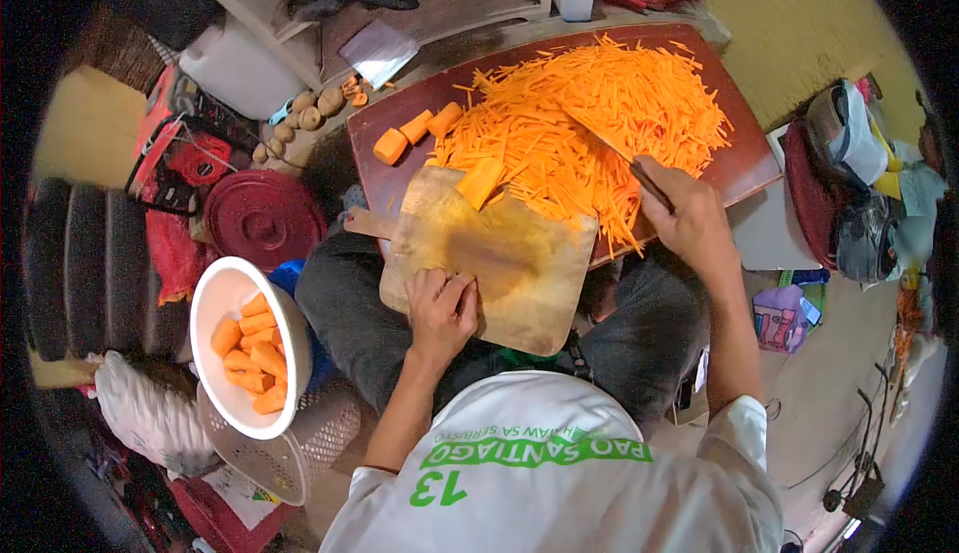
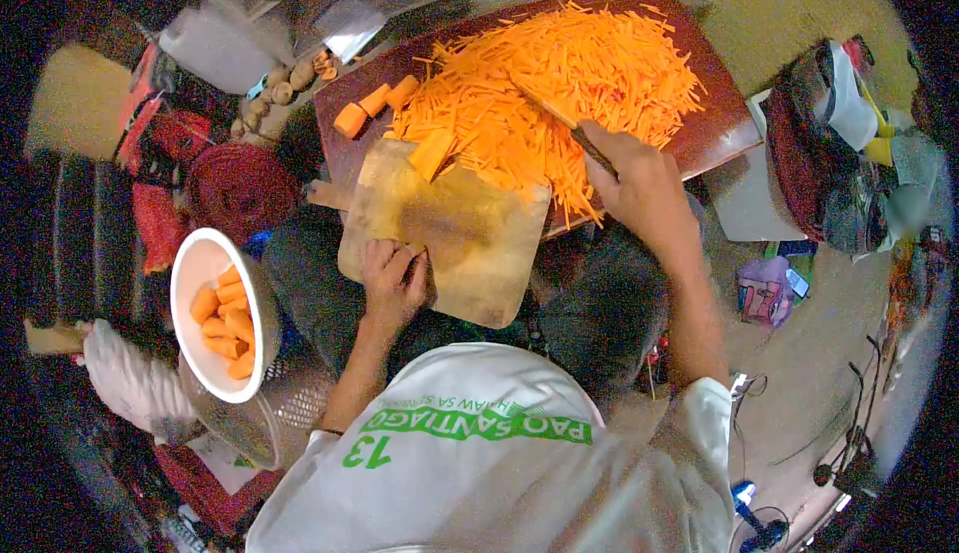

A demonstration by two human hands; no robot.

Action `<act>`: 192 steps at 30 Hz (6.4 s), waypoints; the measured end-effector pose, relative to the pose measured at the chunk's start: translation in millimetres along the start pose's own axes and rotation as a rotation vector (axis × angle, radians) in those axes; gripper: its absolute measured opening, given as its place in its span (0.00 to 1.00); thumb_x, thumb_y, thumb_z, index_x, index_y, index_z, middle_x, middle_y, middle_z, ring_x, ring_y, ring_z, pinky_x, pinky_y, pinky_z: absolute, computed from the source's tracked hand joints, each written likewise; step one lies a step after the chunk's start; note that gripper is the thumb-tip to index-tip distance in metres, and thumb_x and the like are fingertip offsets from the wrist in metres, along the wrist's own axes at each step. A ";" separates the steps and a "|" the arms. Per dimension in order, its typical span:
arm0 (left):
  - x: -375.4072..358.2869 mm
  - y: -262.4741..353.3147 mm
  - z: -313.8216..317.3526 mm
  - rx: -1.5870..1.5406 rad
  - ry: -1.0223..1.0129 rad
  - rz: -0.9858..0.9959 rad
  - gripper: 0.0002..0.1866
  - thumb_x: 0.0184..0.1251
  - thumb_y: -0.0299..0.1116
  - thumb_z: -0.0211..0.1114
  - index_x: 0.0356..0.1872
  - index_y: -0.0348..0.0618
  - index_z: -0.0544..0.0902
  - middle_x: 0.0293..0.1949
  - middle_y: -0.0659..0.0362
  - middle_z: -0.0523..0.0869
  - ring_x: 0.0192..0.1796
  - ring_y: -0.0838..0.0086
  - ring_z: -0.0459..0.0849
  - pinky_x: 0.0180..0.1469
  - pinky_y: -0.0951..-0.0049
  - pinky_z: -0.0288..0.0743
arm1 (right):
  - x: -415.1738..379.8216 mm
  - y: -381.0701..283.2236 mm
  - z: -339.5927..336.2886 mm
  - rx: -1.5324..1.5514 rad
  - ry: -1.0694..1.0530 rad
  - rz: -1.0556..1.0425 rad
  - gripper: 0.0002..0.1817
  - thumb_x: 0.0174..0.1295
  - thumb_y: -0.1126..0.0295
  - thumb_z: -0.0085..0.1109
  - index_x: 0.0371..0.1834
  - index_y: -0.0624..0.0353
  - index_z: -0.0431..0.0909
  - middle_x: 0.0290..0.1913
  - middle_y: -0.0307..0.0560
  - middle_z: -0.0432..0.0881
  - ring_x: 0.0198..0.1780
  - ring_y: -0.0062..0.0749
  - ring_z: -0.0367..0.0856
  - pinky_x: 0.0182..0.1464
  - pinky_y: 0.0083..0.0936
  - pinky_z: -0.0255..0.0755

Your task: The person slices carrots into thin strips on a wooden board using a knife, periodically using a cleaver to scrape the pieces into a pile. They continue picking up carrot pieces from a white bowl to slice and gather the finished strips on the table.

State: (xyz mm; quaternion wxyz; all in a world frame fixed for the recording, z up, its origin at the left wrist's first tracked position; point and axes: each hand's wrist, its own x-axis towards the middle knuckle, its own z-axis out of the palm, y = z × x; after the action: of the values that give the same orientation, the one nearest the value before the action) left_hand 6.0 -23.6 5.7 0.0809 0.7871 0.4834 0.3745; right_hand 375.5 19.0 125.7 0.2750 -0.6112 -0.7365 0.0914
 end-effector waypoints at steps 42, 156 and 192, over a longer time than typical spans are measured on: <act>153.6 116.7 183.0 0.222 -0.336 0.750 0.12 0.58 0.30 0.72 0.43 0.39 0.91 0.47 0.53 0.82 0.57 0.56 0.79 0.61 0.45 0.65 | -12.6 82.8 41.9 1.154 0.420 0.385 0.21 0.78 0.66 0.68 0.69 0.64 0.85 0.28 0.32 0.82 0.18 0.12 0.74 0.17 0.16 0.65; 192.7 31.4 104.6 -1.946 -0.196 -0.582 0.21 0.71 0.21 0.75 0.63 0.39 0.83 0.48 0.59 0.92 0.52 0.69 0.91 0.60 0.60 0.85 | 7.6 59.0 65.7 1.666 -0.149 0.387 0.26 0.77 0.61 0.68 0.69 0.68 0.81 0.34 0.45 0.84 0.18 0.21 0.77 0.16 0.18 0.70; 104.6 -23.6 34.4 -0.081 -0.035 -0.181 0.26 0.61 0.33 0.83 0.58 0.35 0.86 0.48 0.44 0.85 0.51 0.44 0.85 0.56 0.49 0.76 | 6.3 55.8 67.8 1.548 -0.204 0.410 0.28 0.74 0.62 0.71 0.70 0.71 0.80 0.30 0.44 0.82 0.17 0.18 0.76 0.16 0.16 0.70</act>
State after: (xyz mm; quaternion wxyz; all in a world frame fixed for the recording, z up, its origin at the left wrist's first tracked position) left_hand 38.8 82.7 23.4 0.1546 0.7426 0.5356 0.3712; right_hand 387.3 51.8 44.8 0.5297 -0.3590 -0.3592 0.6793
